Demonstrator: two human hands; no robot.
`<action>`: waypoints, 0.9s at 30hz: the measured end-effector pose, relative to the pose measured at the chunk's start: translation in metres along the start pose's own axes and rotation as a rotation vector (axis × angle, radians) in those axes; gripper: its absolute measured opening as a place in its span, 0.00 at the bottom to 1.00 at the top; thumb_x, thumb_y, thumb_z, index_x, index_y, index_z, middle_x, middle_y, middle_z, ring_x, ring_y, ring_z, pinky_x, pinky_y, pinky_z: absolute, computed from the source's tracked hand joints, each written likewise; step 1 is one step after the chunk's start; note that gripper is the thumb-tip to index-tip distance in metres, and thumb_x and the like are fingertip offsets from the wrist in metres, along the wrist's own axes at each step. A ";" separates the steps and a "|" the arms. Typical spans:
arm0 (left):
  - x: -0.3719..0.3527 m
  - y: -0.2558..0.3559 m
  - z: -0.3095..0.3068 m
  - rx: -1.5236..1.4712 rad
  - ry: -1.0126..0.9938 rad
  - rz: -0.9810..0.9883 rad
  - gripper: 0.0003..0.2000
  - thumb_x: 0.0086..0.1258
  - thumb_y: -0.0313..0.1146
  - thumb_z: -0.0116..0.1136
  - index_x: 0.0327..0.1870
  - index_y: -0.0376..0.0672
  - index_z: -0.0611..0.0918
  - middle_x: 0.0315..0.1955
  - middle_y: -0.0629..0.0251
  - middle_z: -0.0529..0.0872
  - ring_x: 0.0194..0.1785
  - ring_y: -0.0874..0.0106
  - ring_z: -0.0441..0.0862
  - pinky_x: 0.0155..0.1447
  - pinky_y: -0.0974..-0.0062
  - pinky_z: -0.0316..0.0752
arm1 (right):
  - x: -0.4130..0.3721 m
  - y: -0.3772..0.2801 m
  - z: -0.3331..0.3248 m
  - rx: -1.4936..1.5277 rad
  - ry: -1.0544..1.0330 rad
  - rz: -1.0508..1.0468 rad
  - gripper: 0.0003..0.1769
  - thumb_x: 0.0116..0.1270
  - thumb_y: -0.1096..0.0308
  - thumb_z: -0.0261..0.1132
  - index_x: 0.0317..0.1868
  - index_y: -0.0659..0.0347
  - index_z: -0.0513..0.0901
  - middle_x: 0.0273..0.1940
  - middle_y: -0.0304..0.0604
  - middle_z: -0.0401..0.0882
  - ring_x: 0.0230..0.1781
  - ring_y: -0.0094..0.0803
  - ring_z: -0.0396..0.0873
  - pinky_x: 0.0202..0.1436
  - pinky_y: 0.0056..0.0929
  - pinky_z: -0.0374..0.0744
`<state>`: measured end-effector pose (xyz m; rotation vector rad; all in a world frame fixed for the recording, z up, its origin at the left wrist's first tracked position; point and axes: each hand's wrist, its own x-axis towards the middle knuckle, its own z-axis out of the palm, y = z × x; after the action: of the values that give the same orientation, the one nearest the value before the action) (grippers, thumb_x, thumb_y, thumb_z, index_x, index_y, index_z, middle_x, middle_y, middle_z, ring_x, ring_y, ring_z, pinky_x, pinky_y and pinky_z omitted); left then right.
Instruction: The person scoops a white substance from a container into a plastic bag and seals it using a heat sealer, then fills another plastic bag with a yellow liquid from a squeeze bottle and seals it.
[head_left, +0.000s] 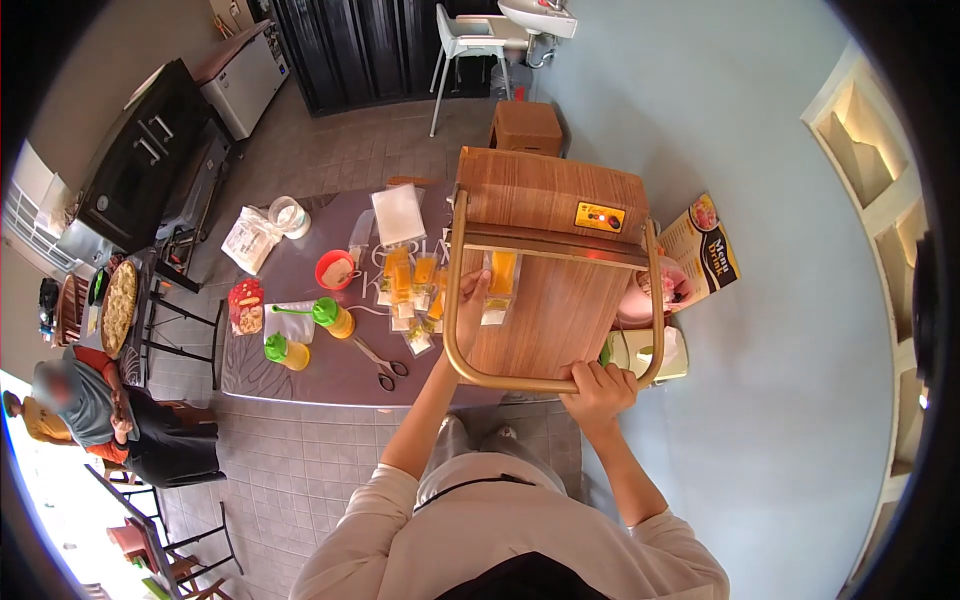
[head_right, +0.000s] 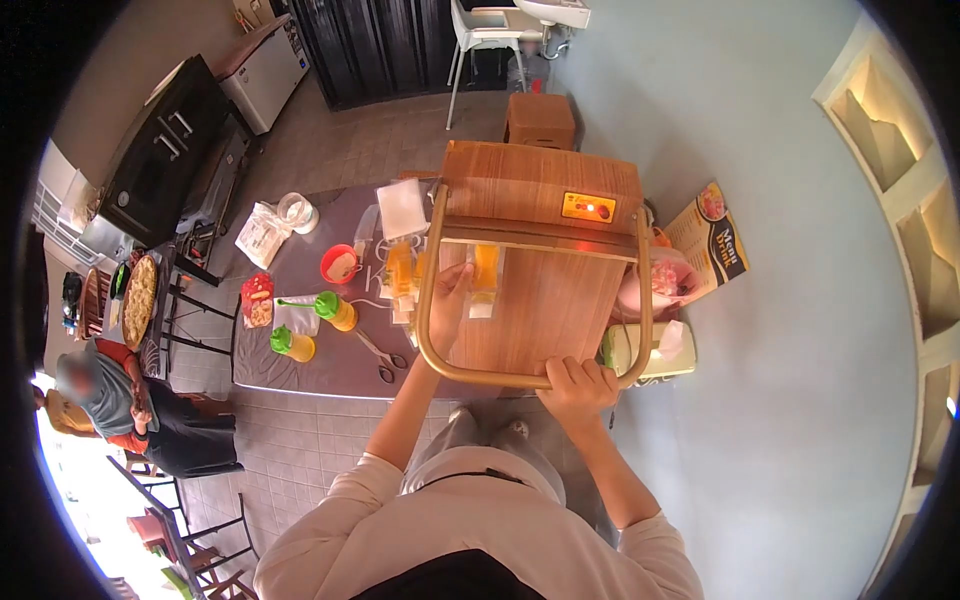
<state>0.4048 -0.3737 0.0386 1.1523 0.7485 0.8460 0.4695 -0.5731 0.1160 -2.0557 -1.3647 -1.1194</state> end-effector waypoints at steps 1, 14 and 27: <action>0.000 -0.001 0.001 0.012 0.014 0.035 0.14 0.68 0.38 0.55 0.42 0.34 0.81 0.27 0.71 0.81 0.31 0.82 0.73 0.38 0.83 0.67 | -0.001 0.000 0.000 0.004 0.001 0.006 0.13 0.37 0.67 0.61 0.12 0.49 0.62 0.11 0.31 0.58 0.12 0.27 0.59 0.20 0.26 0.54; 0.001 0.000 -0.001 0.040 0.000 0.063 0.16 0.68 0.40 0.55 0.44 0.33 0.80 0.27 0.72 0.81 0.31 0.83 0.72 0.37 0.84 0.67 | 0.000 -0.001 0.001 0.010 0.015 0.014 0.14 0.36 0.67 0.62 0.11 0.49 0.62 0.11 0.31 0.58 0.12 0.27 0.60 0.19 0.27 0.55; 0.004 -0.006 -0.003 0.032 -0.011 0.079 0.16 0.67 0.40 0.57 0.44 0.33 0.80 0.29 0.71 0.81 0.32 0.82 0.73 0.39 0.83 0.67 | 0.001 -0.001 -0.001 0.013 -0.001 0.002 0.13 0.36 0.67 0.62 0.11 0.49 0.63 0.11 0.31 0.60 0.12 0.27 0.61 0.20 0.27 0.55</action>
<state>0.4051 -0.3698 0.0321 1.2206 0.7127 0.8959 0.4685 -0.5734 0.1172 -2.0477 -1.3670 -1.1061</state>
